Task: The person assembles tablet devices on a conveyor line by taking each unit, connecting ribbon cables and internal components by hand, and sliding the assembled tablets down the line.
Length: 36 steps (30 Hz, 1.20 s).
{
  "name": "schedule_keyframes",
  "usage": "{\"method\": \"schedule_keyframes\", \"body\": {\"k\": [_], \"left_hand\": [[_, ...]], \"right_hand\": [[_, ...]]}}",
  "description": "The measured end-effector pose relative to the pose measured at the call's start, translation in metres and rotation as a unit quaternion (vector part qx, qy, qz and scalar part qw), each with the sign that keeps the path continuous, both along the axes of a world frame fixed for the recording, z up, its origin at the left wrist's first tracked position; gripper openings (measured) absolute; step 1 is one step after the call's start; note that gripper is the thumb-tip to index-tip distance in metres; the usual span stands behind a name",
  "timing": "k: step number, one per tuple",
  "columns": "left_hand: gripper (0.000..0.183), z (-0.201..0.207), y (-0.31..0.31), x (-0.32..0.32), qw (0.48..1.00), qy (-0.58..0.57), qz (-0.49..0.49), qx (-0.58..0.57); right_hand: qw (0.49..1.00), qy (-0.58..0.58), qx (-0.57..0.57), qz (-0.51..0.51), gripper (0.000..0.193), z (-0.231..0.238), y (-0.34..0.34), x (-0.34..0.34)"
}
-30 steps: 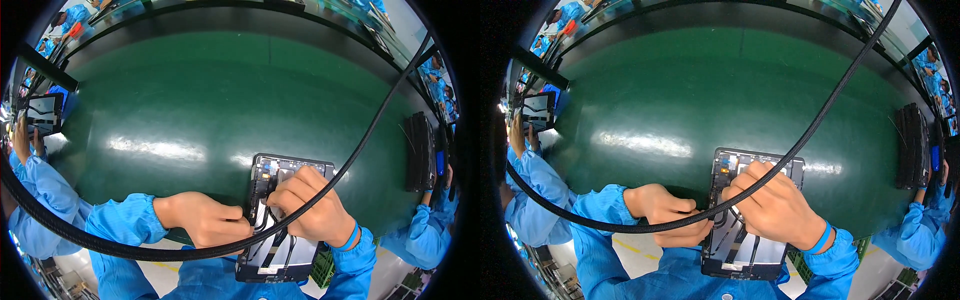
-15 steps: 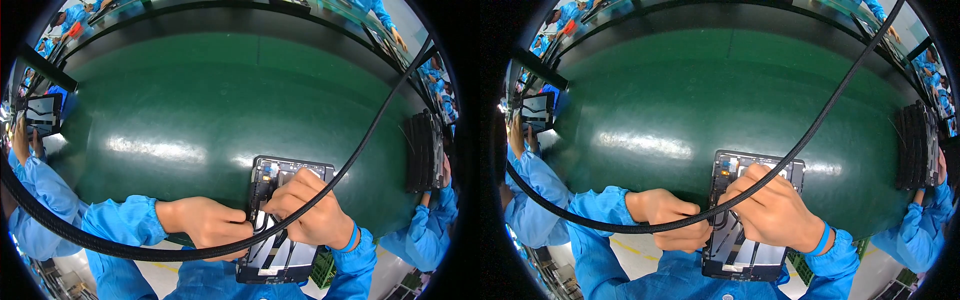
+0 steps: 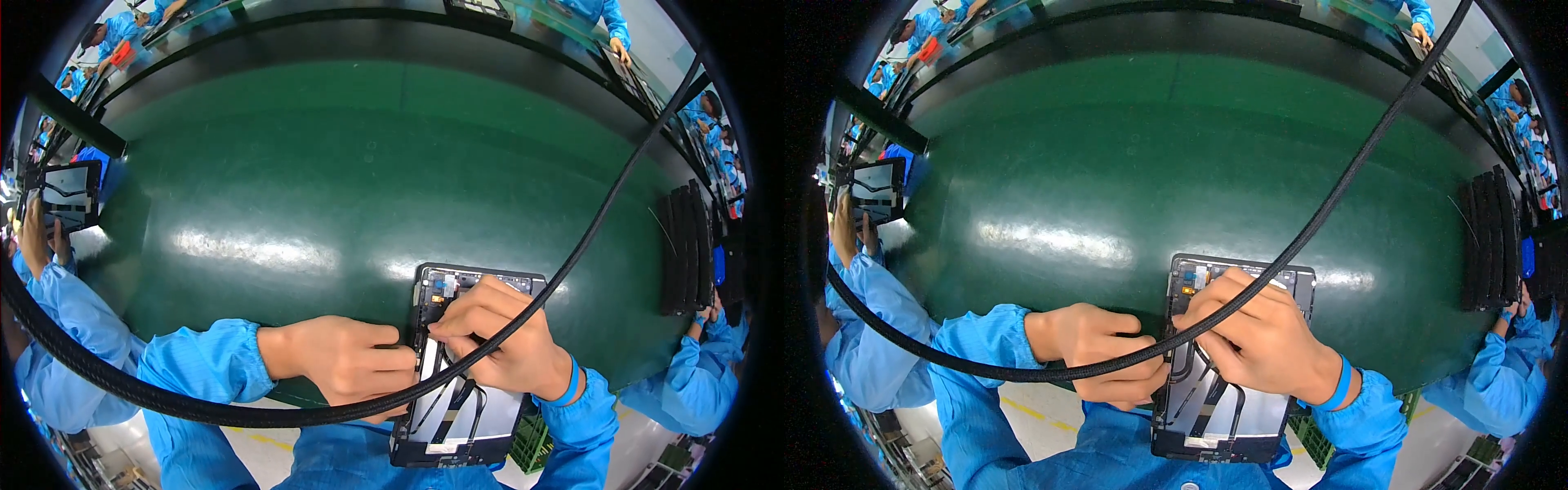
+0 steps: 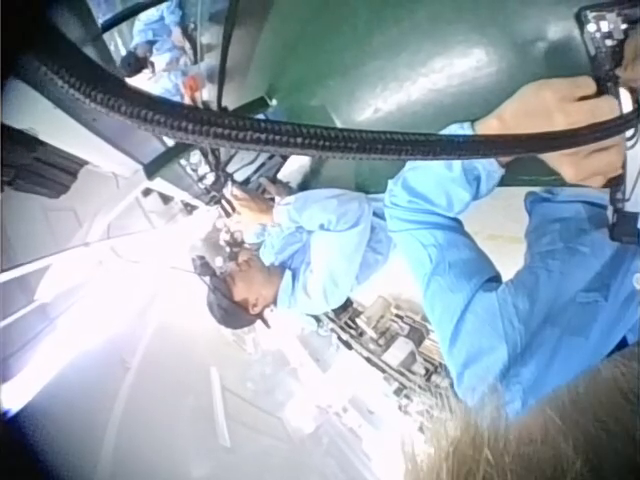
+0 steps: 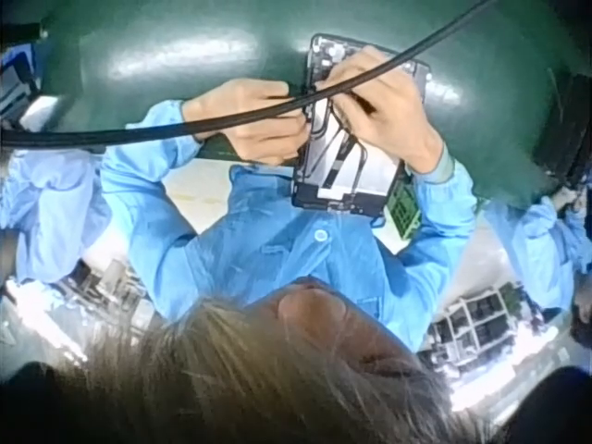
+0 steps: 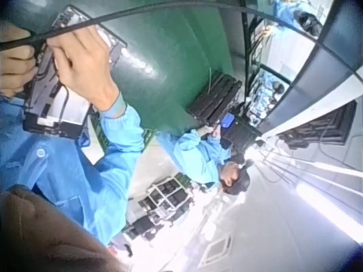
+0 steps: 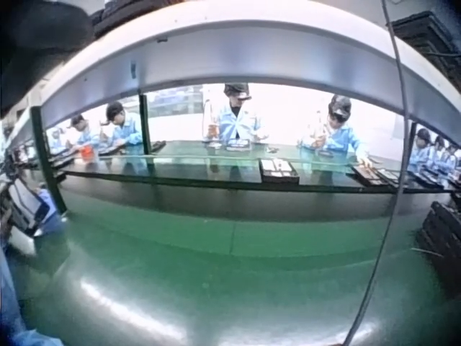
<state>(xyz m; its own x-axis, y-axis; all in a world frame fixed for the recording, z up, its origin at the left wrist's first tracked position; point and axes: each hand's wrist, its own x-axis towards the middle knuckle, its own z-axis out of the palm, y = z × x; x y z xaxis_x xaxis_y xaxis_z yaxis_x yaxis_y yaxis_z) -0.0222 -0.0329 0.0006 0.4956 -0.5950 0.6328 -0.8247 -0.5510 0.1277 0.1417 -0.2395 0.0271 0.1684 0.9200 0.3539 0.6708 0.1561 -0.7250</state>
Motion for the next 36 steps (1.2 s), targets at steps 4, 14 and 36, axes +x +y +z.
{"method": "schedule_keyframes", "body": {"k": [4,14,36], "left_hand": [[0.026,0.002,0.006,0.005,1.000,-0.003,0.013,0.014],[0.027,-0.015,0.006,0.019,0.996,-0.074,-0.049,-0.027],[0.019,-0.008,0.021,0.030,0.996,-0.090,0.013,-0.006]], "right_hand": [[0.998,0.040,0.043,-0.033,0.022,-0.002,0.003,-0.003],[0.995,0.067,0.054,-0.048,0.017,-0.007,0.005,-0.005],[0.993,0.071,-0.037,-0.082,0.033,0.000,0.001,-0.010]]}}
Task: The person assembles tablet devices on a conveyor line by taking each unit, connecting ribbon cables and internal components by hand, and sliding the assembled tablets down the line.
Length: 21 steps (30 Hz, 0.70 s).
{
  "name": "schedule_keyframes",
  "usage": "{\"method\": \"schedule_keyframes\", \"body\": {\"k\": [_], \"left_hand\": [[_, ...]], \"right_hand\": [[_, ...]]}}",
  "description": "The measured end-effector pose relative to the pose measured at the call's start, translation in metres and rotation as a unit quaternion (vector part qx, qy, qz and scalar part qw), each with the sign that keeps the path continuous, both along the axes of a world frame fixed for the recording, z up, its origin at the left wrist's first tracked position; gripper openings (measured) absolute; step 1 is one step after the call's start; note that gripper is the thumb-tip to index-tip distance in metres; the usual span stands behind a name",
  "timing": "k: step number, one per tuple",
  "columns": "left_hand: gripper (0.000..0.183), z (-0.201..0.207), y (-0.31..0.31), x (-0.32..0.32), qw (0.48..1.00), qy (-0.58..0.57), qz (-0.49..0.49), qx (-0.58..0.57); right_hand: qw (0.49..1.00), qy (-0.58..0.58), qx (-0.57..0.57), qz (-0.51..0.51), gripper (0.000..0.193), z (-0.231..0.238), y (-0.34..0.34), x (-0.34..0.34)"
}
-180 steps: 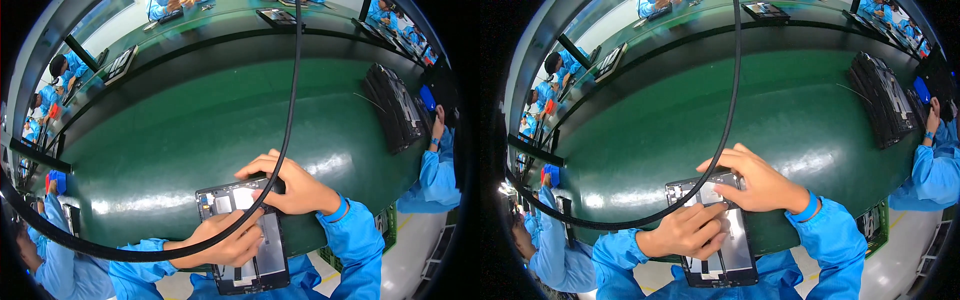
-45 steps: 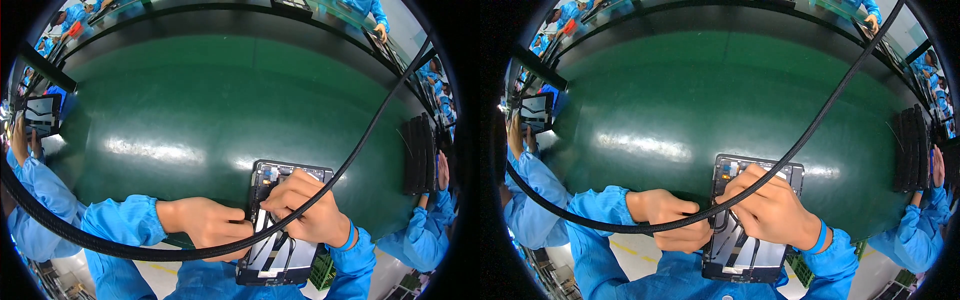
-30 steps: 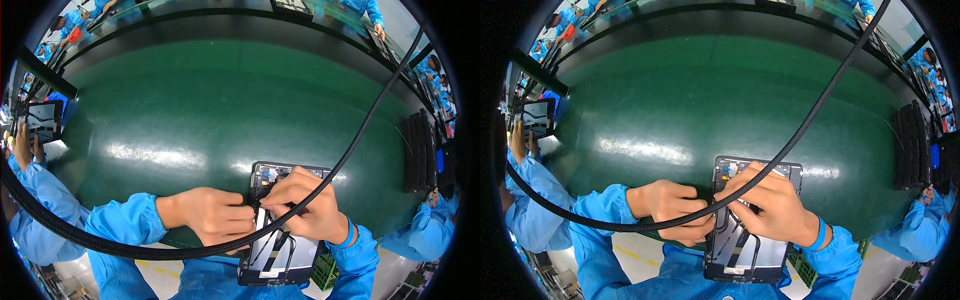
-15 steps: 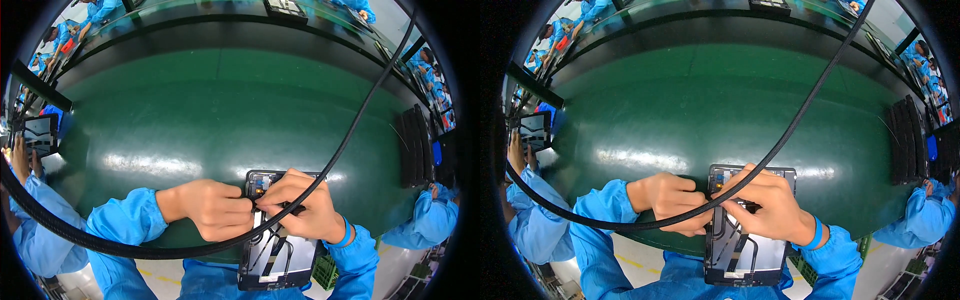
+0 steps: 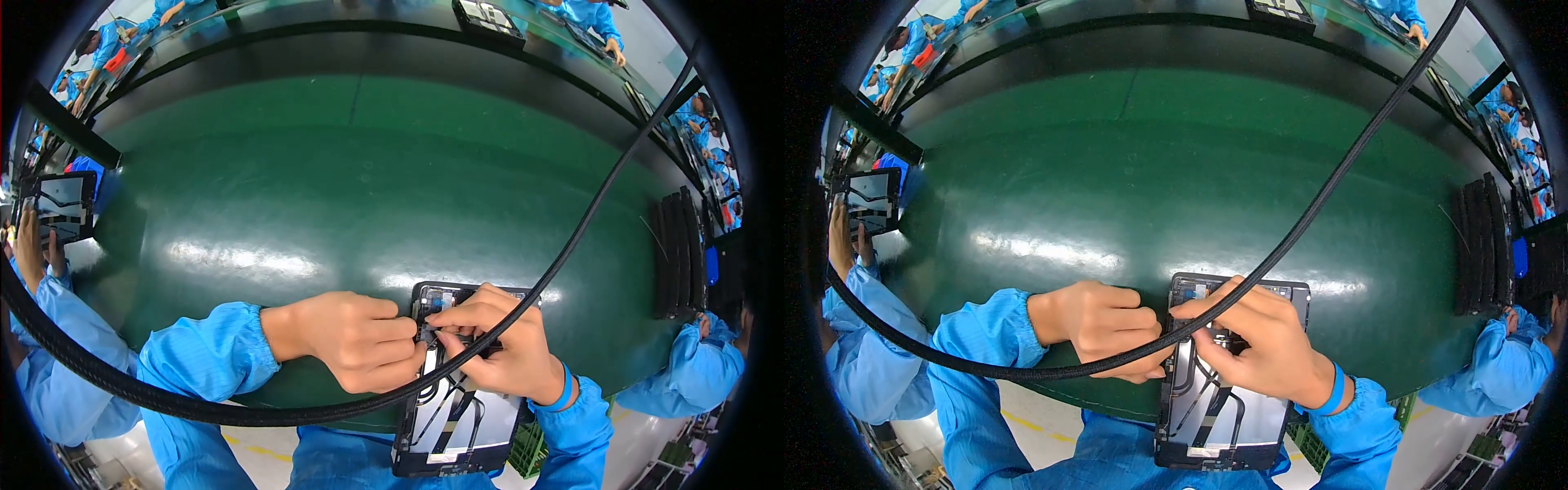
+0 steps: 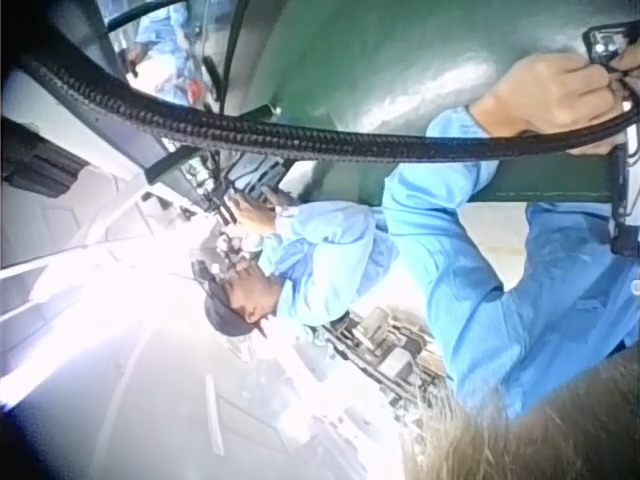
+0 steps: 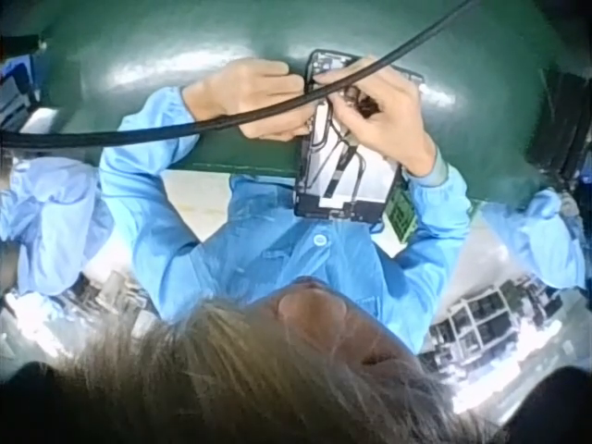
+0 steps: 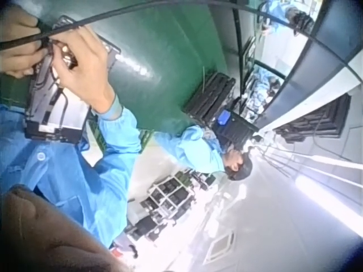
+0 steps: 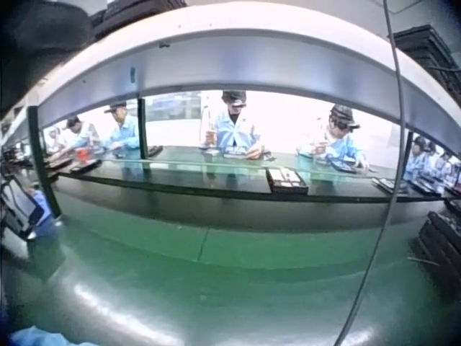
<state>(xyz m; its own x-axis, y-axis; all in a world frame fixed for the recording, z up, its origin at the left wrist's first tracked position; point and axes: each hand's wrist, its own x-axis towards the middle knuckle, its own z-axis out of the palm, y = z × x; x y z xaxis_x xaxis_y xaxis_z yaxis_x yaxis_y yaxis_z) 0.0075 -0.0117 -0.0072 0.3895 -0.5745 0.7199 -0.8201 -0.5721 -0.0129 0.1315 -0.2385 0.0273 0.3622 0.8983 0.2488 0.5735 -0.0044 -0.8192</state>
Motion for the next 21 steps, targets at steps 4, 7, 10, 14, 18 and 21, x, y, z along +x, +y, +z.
{"method": "schedule_keyframes", "body": {"k": [4,7,10,14,18,21], "left_hand": [[0.020,0.000,0.000,0.001,1.000,-0.005,0.021,0.009],[0.019,0.000,0.000,0.002,1.000,0.007,0.022,0.003],[0.021,0.002,0.002,0.003,1.000,0.024,0.014,0.002],[0.026,0.005,0.005,0.003,0.999,0.042,0.005,0.011],[0.028,0.004,0.009,-0.001,0.999,0.050,0.005,0.017],[0.027,0.006,0.008,0.000,0.999,0.028,0.011,0.029]], "right_hand": [[1.000,-0.030,0.001,0.006,0.032,-0.004,0.001,0.001],[0.999,-0.037,0.013,0.010,0.032,-0.005,0.002,0.000],[0.999,-0.034,0.017,0.008,0.032,-0.005,0.002,0.000],[0.999,-0.031,0.016,0.013,0.033,-0.005,0.001,0.001],[0.999,-0.033,0.030,0.022,0.035,-0.010,0.006,0.002],[0.999,-0.028,0.032,0.025,0.033,-0.011,0.007,0.001]]}}
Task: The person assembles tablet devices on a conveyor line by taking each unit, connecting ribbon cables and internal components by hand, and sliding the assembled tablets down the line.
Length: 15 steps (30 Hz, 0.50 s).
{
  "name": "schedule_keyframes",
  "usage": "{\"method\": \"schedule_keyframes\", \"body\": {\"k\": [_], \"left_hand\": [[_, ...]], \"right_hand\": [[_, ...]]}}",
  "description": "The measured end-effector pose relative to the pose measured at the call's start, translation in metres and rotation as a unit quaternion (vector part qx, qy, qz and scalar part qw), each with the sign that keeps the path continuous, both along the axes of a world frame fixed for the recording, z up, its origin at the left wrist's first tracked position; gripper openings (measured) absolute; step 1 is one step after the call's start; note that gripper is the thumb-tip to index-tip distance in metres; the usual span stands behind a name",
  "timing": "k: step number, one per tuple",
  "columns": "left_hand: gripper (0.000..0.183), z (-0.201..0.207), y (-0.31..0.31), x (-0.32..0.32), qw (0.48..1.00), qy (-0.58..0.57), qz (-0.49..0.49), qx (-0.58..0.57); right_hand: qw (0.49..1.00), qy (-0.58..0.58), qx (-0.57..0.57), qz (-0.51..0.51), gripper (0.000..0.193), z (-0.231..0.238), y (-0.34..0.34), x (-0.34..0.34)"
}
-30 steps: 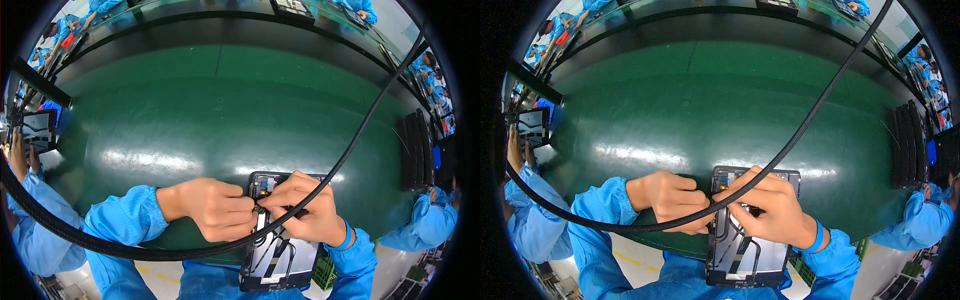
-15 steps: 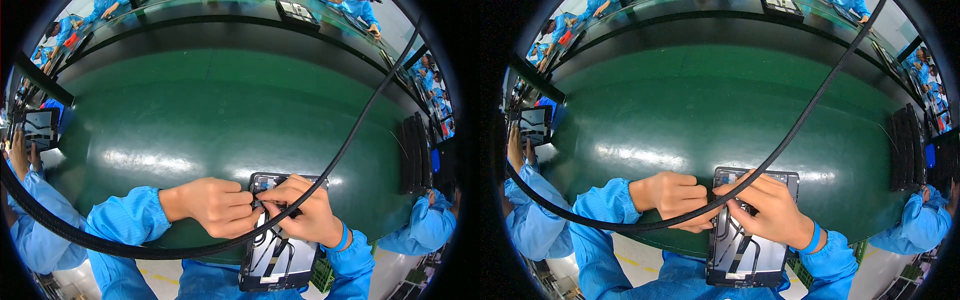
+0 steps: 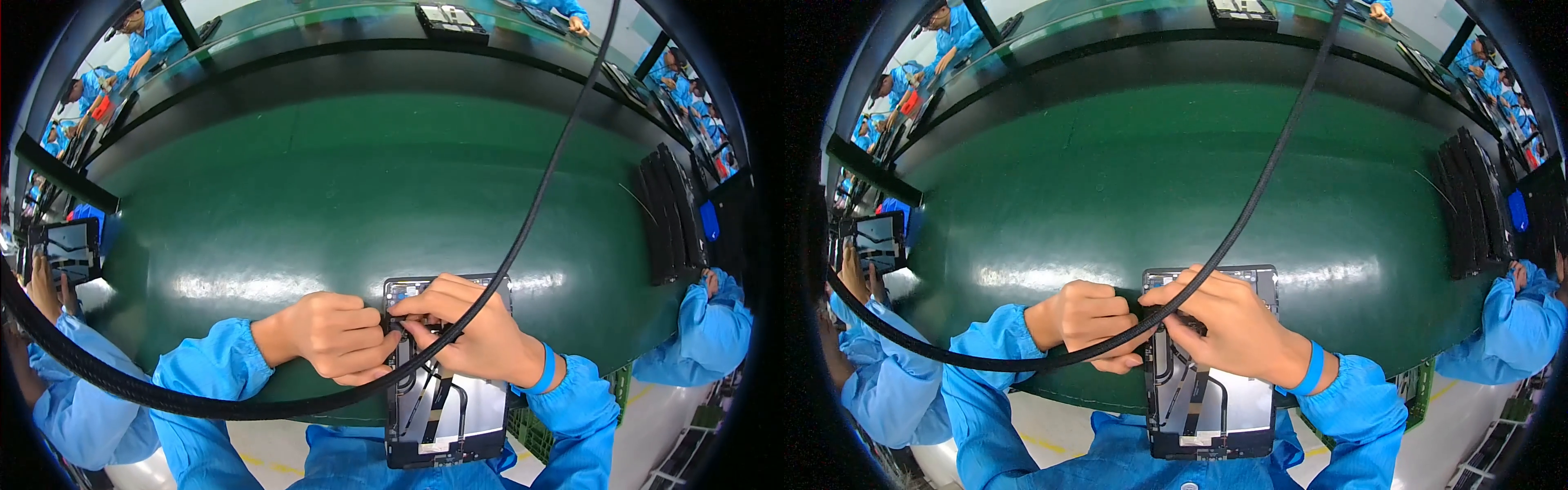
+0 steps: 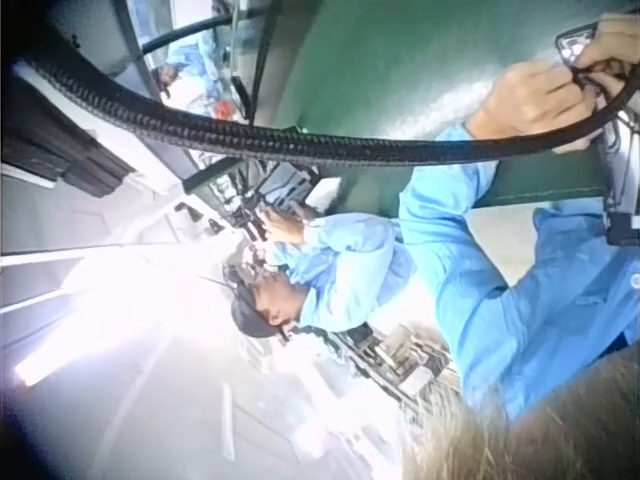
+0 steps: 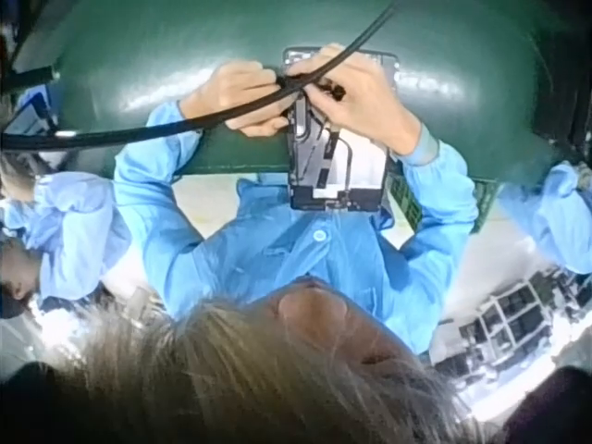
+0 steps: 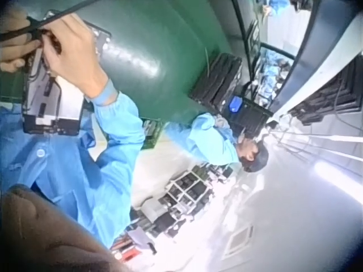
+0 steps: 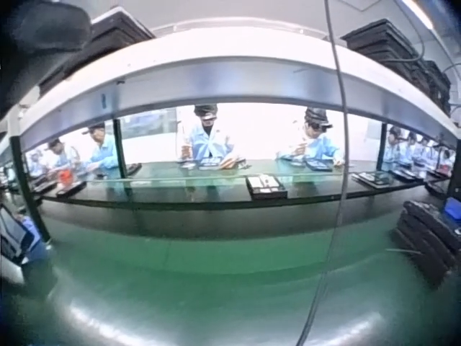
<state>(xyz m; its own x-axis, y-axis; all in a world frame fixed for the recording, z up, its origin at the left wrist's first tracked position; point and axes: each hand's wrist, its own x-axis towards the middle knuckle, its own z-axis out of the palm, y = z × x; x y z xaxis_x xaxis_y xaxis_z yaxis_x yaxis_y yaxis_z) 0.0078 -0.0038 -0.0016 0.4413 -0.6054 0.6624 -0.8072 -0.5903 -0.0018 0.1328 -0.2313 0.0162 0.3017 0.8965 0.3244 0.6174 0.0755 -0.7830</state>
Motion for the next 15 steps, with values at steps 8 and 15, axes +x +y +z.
{"method": "schedule_keyframes", "body": {"k": [8,15], "left_hand": [[0.030,0.003,0.009,-0.016,0.996,0.069,0.051,0.015],[0.044,0.019,-0.084,-0.104,0.964,0.213,-0.151,0.047]], "right_hand": [[0.991,0.019,0.118,-0.055,0.039,-0.002,0.006,-0.006],[0.949,-0.095,0.188,-0.233,0.036,-0.004,-0.007,0.040]]}}
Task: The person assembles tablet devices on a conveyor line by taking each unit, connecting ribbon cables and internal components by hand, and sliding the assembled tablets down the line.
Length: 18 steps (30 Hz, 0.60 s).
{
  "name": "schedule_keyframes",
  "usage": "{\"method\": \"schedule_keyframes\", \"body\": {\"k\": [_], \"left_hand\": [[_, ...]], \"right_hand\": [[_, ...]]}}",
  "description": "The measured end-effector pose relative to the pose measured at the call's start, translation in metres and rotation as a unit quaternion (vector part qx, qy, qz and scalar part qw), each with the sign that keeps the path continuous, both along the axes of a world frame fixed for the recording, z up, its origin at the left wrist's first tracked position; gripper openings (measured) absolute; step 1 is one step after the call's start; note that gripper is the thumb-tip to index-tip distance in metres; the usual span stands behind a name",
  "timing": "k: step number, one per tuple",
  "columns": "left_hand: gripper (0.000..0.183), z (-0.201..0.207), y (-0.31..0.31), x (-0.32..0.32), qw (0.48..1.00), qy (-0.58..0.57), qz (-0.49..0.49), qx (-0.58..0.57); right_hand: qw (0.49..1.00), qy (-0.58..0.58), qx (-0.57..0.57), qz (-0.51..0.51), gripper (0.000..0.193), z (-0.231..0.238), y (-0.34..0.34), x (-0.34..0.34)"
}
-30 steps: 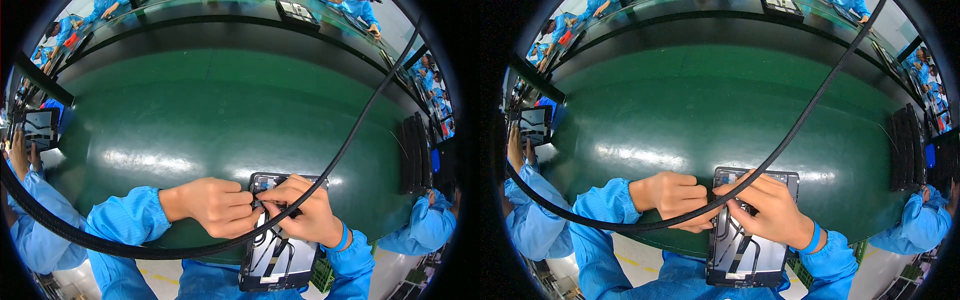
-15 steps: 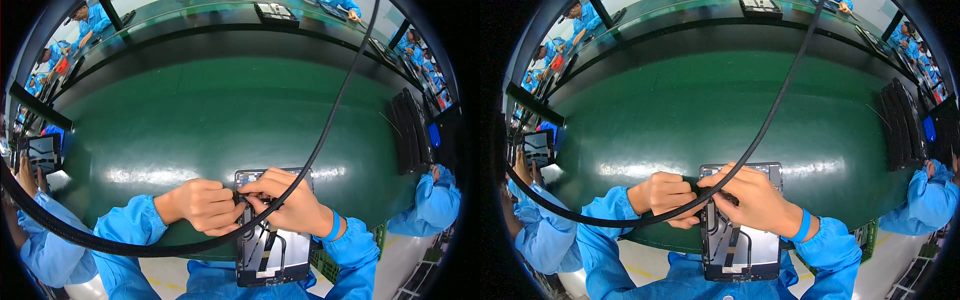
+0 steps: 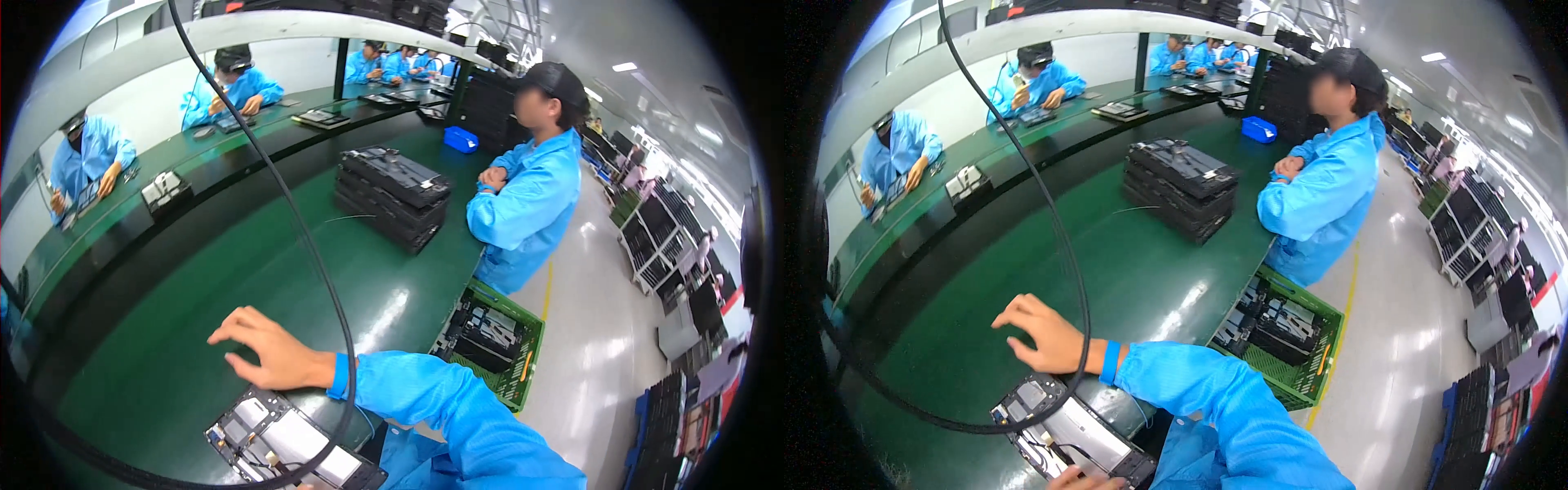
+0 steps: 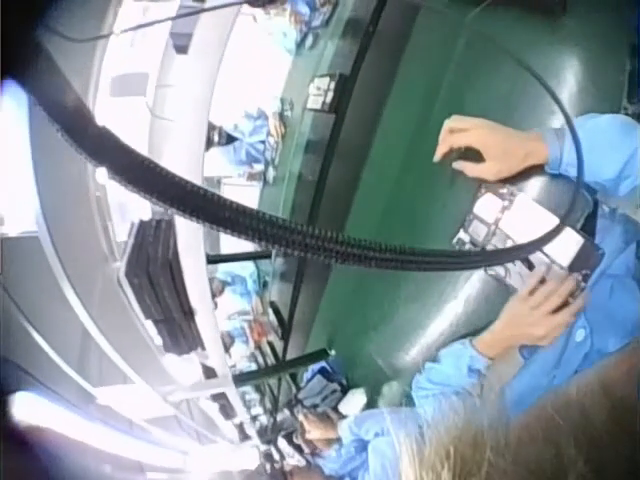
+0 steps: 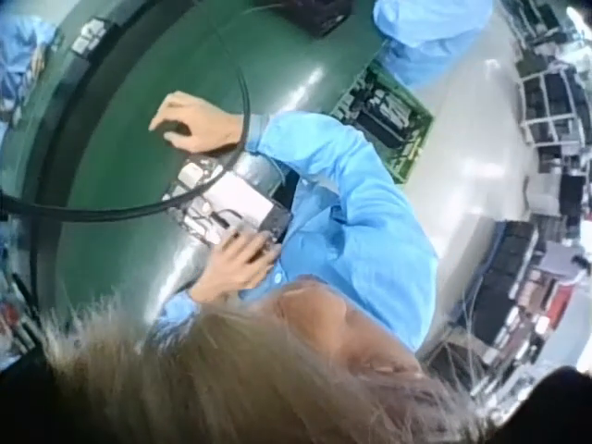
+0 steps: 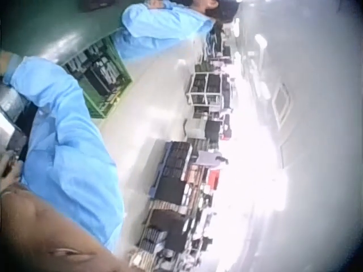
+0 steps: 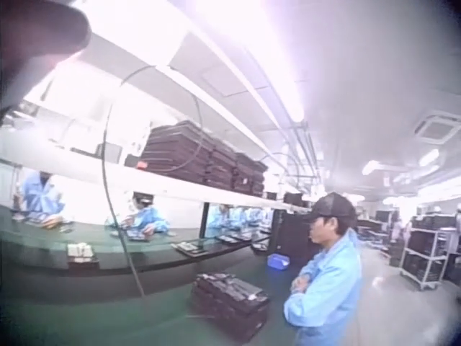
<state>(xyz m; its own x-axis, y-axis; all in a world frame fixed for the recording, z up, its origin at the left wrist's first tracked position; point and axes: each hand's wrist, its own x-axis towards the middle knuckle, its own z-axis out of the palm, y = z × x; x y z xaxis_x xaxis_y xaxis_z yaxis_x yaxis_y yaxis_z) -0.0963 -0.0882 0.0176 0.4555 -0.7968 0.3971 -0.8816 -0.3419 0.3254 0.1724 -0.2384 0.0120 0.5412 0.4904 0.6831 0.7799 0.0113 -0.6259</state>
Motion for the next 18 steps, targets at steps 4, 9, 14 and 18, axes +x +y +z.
{"method": "schedule_keyframes", "body": {"k": [4,9,14,18], "left_hand": [[0.043,-0.009,-0.005,0.011,0.998,-0.005,0.023,0.061],[0.035,0.003,0.036,0.087,0.978,-0.060,0.199,0.026],[0.025,-0.023,0.130,0.161,0.907,-0.137,0.399,-0.016],[0.028,-0.041,0.185,0.188,0.859,-0.123,0.497,-0.001]], "right_hand": [[0.993,0.065,0.013,-0.101,0.035,0.005,-0.035,0.017],[0.974,-0.084,0.029,-0.207,0.033,0.007,-0.073,0.054],[0.907,-0.240,-0.035,-0.345,0.035,0.080,-0.148,0.098],[0.833,-0.195,-0.206,-0.475,0.070,0.099,-0.204,0.149]]}}
